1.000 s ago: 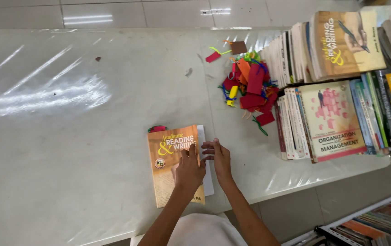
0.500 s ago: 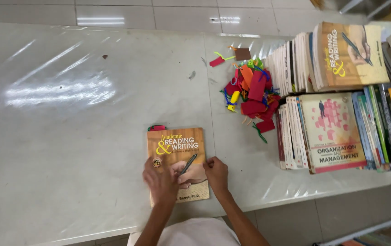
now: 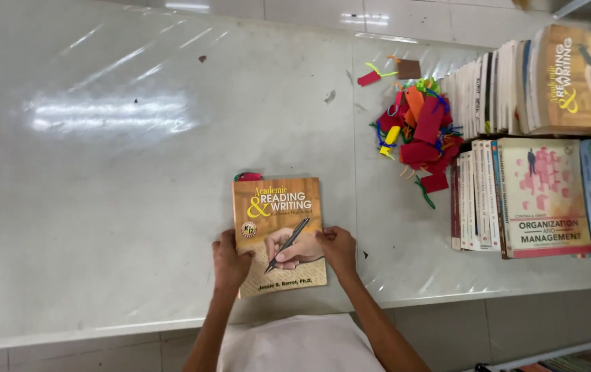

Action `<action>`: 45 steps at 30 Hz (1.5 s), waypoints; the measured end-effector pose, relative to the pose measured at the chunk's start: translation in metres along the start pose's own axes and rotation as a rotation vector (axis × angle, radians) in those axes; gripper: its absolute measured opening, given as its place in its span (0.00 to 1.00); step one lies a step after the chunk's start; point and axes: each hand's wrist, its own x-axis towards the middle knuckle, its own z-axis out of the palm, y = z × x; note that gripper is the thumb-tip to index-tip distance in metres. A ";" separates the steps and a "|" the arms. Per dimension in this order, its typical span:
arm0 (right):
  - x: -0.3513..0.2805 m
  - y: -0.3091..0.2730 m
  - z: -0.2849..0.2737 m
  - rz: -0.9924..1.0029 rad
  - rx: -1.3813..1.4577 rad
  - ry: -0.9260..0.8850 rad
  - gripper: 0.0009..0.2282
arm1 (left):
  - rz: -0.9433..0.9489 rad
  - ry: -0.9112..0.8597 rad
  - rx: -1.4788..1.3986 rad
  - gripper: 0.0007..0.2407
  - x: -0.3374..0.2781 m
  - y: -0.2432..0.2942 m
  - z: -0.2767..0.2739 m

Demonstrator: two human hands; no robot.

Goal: Placing colored paper bookmarks or tags into various textbooks on a work table.

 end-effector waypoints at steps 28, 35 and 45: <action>0.219 -0.176 0.012 -0.107 0.631 -0.157 0.13 | -0.036 -0.273 -0.885 0.25 0.268 0.142 0.005; 0.220 -0.177 0.046 -0.427 -0.138 0.133 0.34 | 0.150 0.139 0.130 0.33 0.264 0.171 0.016; 0.195 -0.179 0.037 -0.363 -0.290 0.013 0.37 | 0.272 0.107 0.061 0.33 0.232 0.147 0.012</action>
